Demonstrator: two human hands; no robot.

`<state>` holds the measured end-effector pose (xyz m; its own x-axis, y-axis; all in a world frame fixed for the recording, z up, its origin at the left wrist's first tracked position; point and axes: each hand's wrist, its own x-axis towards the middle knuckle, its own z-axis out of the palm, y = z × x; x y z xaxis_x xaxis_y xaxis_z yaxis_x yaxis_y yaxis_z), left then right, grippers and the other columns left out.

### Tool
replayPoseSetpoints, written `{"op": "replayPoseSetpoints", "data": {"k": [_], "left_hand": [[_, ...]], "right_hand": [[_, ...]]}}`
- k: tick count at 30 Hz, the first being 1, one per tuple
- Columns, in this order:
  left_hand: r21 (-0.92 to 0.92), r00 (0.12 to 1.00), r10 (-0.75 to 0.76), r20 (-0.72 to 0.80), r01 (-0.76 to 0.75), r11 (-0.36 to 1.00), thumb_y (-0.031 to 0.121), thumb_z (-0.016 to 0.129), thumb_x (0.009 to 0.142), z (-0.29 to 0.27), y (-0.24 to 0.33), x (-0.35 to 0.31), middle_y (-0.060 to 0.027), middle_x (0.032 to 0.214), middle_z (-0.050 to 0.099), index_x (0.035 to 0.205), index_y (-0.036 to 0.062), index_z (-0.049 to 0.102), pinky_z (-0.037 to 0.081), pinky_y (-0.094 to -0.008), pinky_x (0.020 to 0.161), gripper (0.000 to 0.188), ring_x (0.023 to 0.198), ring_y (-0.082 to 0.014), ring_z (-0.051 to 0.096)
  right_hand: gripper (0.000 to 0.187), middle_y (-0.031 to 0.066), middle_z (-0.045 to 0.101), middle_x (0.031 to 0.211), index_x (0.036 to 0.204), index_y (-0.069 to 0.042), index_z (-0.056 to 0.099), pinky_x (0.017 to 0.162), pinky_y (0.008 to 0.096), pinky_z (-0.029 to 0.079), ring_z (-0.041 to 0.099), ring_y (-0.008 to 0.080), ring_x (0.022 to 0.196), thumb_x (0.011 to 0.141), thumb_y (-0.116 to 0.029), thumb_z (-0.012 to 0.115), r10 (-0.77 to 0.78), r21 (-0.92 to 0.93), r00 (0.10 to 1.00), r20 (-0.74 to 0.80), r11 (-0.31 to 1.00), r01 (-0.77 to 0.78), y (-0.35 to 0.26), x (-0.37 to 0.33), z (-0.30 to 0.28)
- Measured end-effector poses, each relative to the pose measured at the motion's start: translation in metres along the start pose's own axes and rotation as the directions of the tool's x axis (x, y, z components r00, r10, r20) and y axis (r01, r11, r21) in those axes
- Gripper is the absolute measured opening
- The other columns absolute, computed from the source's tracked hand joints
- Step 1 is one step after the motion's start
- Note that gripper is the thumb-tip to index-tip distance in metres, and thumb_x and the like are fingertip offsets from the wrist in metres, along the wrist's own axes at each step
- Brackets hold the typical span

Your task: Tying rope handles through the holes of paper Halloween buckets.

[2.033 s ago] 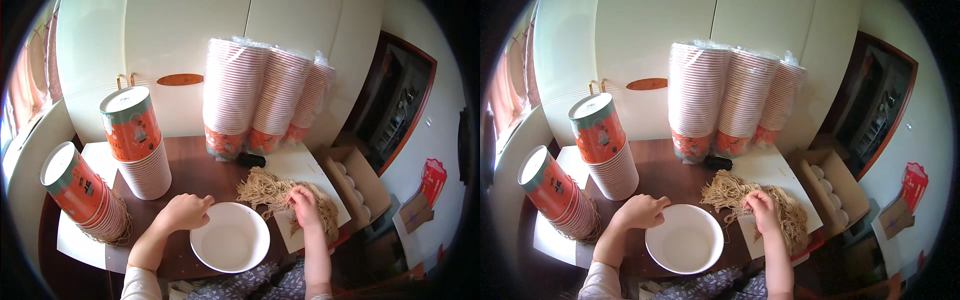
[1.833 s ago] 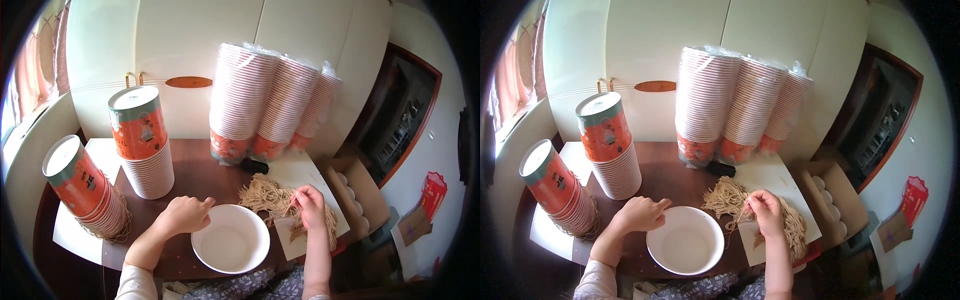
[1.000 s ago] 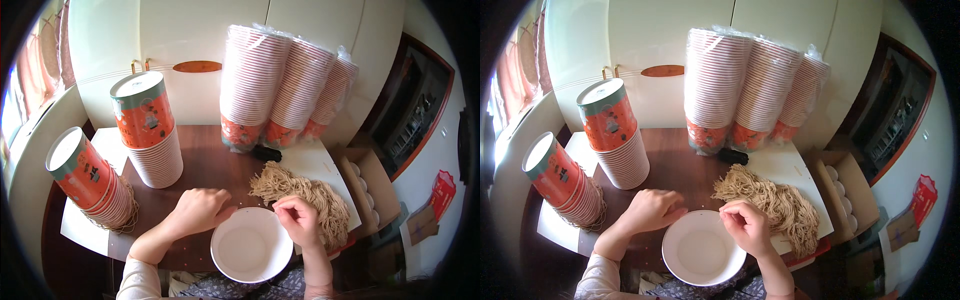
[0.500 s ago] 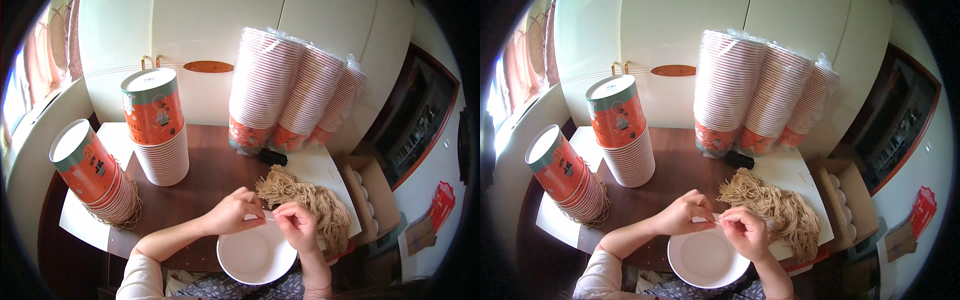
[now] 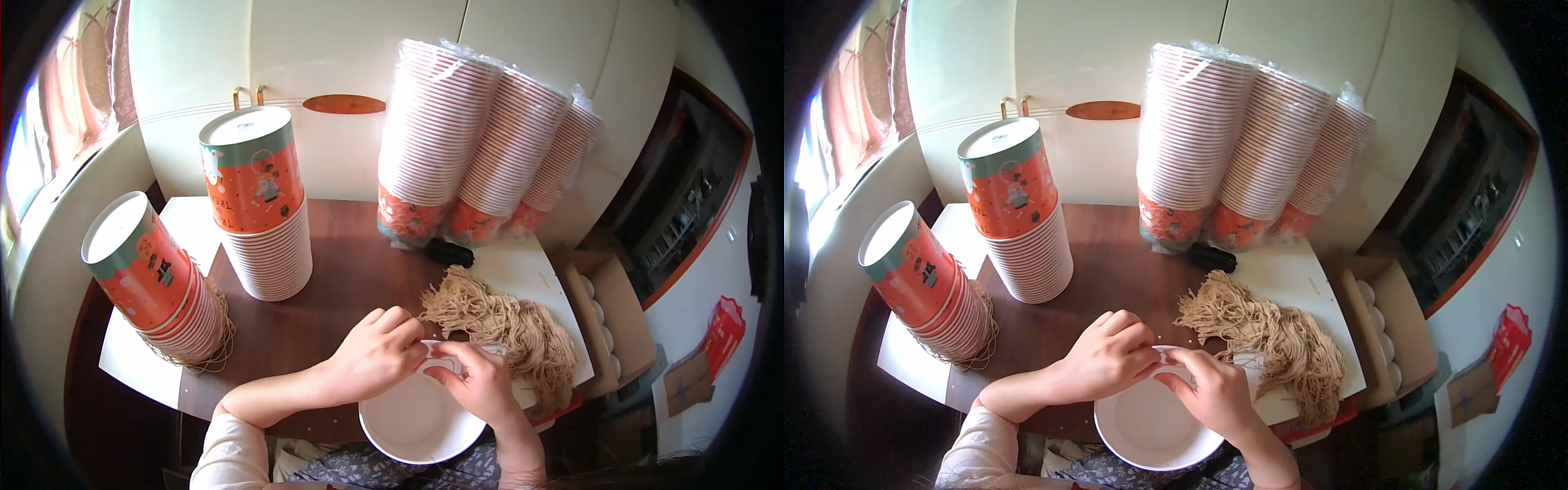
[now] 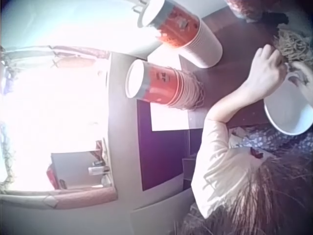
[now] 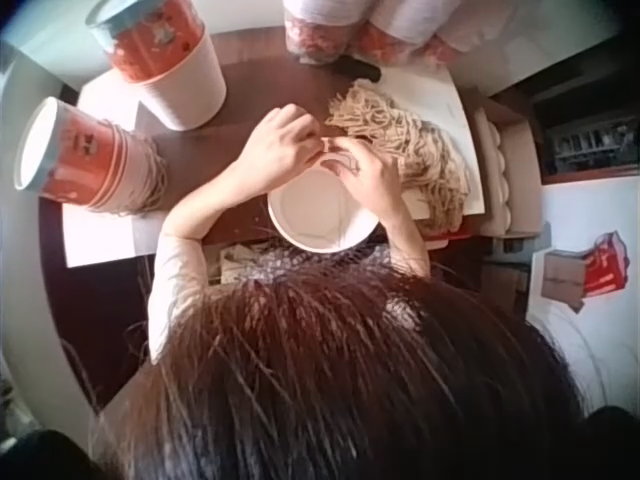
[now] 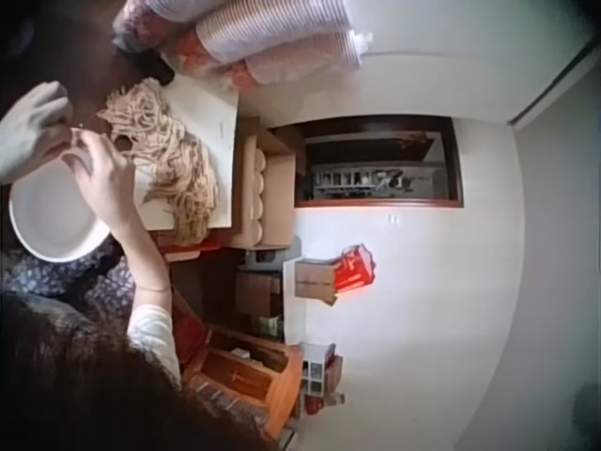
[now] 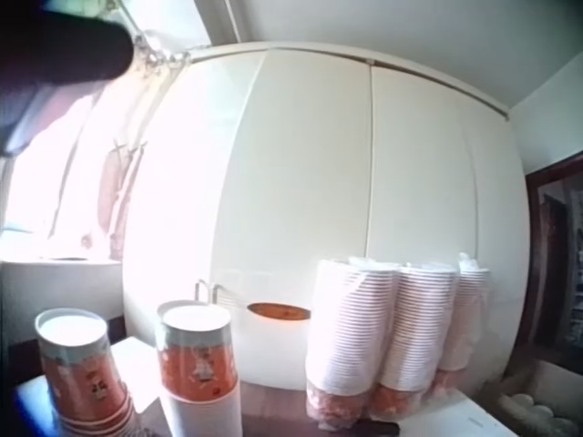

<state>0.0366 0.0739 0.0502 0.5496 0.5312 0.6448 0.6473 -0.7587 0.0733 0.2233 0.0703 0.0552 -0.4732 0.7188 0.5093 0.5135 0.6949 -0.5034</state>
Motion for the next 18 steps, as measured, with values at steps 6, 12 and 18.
{"op": "replayPoseSetpoints", "data": {"k": [6, 12, 18], "left_hand": [[0.021, 0.998, -0.001, 0.057, 0.0, 1.0, 0.019, 0.069, 0.06, -0.002, 0.002, -0.001, -0.0009, 0.081, 0.052, 0.072, 0.01, 0.061, 0.041, -0.0302, 0.068, 0.017, 0.081, -0.0186, 0.048], [-0.145, 0.935, -0.252, 0.251, 0.294, 0.945, 0.02, 0.065, 0.071, 0.004, -0.028, -0.001, -0.0078, 0.073, 0.059, 0.086, 0.0046, 0.062, 0.048, -0.0325, 0.062, 0.022, 0.071, -0.023, 0.058], [-0.481, 0.842, -0.227, 0.489, 0.477, 0.736, 0.015, 0.056, 0.07, 0.015, -0.038, 0.0, -0.0154, 0.07, 0.063, 0.088, -0.0001, 0.062, 0.051, -0.0363, 0.063, 0.025, 0.064, -0.03, 0.062]], "right_hand": [[0.012, 0.0061, 0.061, 0.065, 0.074, -0.005, 0.062, 0.044, 0.0257, 0.043, 0.057, 0.0145, 0.049, 0.066, -0.007, 0.072, -0.057, -0.022, 0.993, -0.107, 0.998, 0.055, 0.004, 0.001, 0.007], [0.008, 0.0034, 0.06, 0.064, 0.071, -0.009, 0.058, 0.046, 0.0277, 0.046, 0.058, 0.018, 0.051, 0.068, -0.006, 0.065, -0.013, -0.108, 1.0, 0.009, 0.994, 0.014, 0.017, 0.002, 0.005], [0.007, 0.0039, 0.06, 0.064, 0.068, -0.008, 0.059, 0.05, 0.0288, 0.049, 0.061, 0.0192, 0.056, 0.066, -0.006, 0.065, -0.073, -0.234, 0.99, 0.121, 0.967, 0.1, 0.015, 0.015, 0.01]]}}
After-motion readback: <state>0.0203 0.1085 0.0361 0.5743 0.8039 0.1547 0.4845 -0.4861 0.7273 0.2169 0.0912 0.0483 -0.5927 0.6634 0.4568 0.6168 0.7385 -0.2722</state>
